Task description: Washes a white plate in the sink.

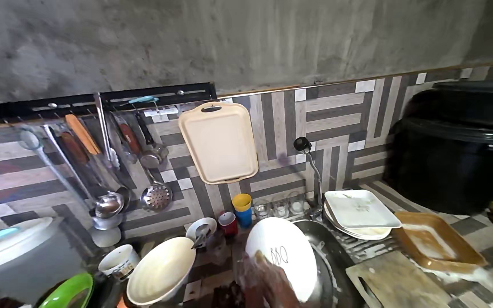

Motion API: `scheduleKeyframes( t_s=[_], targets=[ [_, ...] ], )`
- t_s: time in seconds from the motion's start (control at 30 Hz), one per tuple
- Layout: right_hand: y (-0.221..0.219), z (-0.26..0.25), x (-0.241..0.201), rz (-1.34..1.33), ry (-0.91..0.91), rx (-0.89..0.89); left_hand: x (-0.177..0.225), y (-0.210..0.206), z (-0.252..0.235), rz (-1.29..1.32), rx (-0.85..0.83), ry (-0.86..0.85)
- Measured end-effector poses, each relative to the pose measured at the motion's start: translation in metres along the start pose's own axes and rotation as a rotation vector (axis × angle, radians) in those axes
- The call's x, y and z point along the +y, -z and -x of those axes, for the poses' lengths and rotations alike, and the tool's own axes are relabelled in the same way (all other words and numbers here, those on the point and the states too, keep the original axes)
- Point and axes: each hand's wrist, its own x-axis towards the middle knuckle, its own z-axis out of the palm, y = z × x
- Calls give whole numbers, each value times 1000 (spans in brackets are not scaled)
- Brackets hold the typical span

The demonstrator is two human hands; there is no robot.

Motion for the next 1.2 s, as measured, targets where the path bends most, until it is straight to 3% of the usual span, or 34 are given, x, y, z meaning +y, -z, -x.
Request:
scheduleKeyframes(
  t_s=[0.07,0.13,0.2,0.27,0.33,0.4,0.47,0.53,0.6,0.7,0.83,0.93,1.03,1.1,1.2],
  targets=[
    [10,35,8,4,33,-75,11,3,-15,14,192,130],
    [16,49,51,115,-14,10,31,5,-20,-14,288,166],
    [23,34,102,291,-179,47,35,6,-8,-53,214,101],
    [33,-5,117,411,-392,60,38,1,7,-73,119,106],
    [30,-46,100,410,-455,142,36,-9,17,-56,50,145],
    [10,-58,67,288,-346,189,26,-17,19,-15,32,132],
    [-12,-37,36,135,-176,179,1,-17,13,61,53,55],
    [-21,-5,23,69,-50,65,-1,-3,10,114,77,7],
    [-22,10,42,94,-36,-28,7,13,5,-50,140,0],
    [-15,7,106,210,-308,-100,8,27,-2,-192,163,-38],
    [-7,6,169,463,-719,-354,18,37,-5,-381,120,-3],
    [-42,33,163,393,-686,-535,15,38,-5,-458,144,12],
    [-74,24,144,142,-774,-454,14,36,-4,-525,145,48],
    [-72,6,130,34,-833,-304,15,33,-6,-568,127,94],
    [-76,-4,97,-34,-680,-27,5,20,-5,-508,108,134]
  ],
)
